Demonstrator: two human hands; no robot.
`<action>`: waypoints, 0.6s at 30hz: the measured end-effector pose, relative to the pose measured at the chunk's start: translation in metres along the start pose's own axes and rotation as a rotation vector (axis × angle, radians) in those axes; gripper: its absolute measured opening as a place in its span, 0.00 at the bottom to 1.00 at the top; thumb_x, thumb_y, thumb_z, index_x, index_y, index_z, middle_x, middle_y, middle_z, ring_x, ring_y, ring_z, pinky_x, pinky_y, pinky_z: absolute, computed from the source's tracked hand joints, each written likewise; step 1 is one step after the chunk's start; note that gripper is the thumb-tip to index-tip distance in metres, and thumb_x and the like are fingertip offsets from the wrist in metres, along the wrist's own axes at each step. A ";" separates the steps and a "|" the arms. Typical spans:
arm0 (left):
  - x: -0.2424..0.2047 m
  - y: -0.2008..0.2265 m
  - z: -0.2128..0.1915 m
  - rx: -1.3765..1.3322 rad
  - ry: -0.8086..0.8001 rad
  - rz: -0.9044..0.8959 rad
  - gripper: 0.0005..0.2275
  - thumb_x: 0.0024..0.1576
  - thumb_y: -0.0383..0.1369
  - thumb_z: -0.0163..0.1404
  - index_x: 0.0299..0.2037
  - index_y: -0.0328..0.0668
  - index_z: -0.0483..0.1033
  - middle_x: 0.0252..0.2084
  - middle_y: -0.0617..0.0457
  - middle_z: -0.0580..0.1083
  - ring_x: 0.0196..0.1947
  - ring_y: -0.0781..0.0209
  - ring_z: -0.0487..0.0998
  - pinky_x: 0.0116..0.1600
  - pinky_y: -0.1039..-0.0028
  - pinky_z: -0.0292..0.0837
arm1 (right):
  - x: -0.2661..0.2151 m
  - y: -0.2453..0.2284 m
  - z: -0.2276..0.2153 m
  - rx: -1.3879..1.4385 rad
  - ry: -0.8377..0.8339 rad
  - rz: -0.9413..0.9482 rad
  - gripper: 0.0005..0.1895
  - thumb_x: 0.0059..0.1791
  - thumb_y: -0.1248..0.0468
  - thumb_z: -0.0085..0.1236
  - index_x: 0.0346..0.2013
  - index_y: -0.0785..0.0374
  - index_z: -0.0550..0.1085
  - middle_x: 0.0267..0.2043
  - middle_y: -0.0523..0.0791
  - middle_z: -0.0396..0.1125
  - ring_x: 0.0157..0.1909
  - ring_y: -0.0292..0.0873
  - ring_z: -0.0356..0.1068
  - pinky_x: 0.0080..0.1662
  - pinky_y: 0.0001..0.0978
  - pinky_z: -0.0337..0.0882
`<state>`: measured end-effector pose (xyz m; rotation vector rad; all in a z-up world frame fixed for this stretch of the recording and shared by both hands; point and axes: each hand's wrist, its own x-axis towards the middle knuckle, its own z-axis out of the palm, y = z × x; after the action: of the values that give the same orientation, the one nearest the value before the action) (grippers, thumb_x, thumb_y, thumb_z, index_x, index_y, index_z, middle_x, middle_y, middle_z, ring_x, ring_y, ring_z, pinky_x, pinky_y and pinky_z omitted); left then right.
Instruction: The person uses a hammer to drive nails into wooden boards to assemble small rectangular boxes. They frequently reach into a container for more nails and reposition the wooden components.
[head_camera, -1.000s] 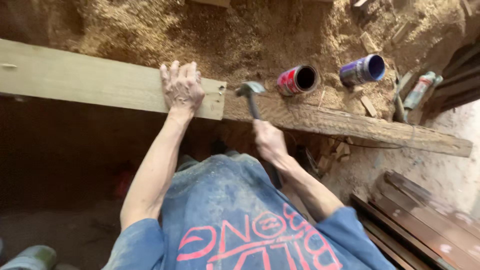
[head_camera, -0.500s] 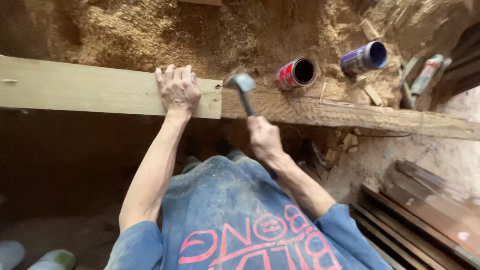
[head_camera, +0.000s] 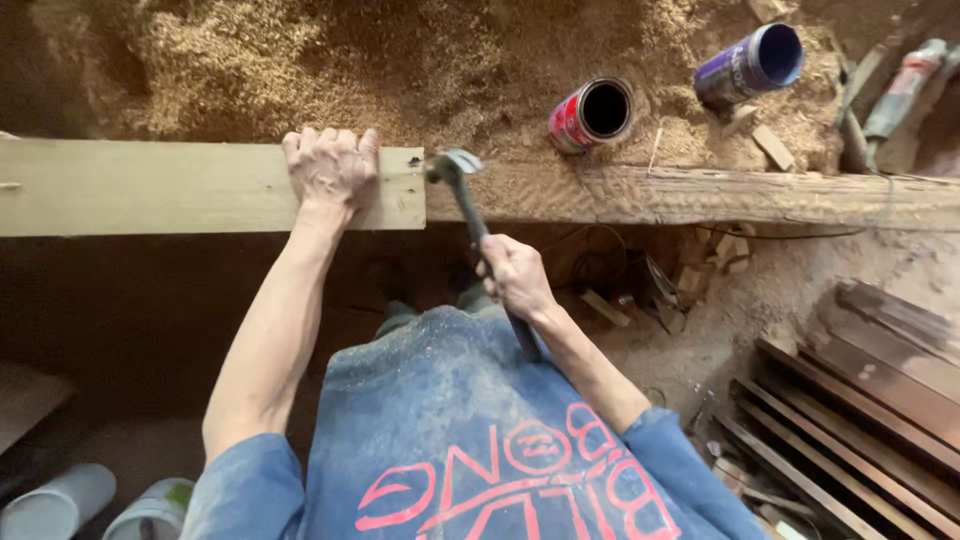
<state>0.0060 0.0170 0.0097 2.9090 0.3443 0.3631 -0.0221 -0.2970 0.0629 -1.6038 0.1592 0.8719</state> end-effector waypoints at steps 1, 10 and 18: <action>0.009 0.000 -0.004 0.018 -0.143 -0.037 0.26 0.69 0.51 0.40 0.27 0.42 0.79 0.28 0.47 0.77 0.32 0.53 0.75 0.48 0.59 0.61 | -0.002 -0.005 -0.002 0.079 0.022 0.015 0.18 0.59 0.52 0.46 0.48 0.64 0.73 0.26 0.43 0.64 0.19 0.34 0.59 0.21 0.27 0.60; 0.028 0.009 -0.008 0.119 -0.460 -0.116 0.34 0.73 0.53 0.29 0.22 0.44 0.79 0.17 0.46 0.71 0.20 0.55 0.66 0.43 0.58 0.58 | 0.017 -0.002 -0.050 1.014 0.283 -0.005 0.20 0.61 0.48 0.34 0.50 0.61 0.65 0.22 0.40 0.56 0.16 0.33 0.52 0.17 0.26 0.54; 0.019 0.010 -0.018 0.083 -0.433 -0.124 0.32 0.74 0.47 0.30 0.23 0.41 0.79 0.20 0.42 0.73 0.22 0.50 0.69 0.49 0.56 0.60 | 0.021 -0.006 0.018 0.665 -0.066 0.257 0.20 0.58 0.49 0.37 0.49 0.62 0.66 0.18 0.40 0.53 0.13 0.33 0.49 0.16 0.27 0.51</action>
<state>0.0215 0.0147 0.0333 2.9188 0.4720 -0.3034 -0.0121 -0.2720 0.0555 -0.9422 0.5570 0.9394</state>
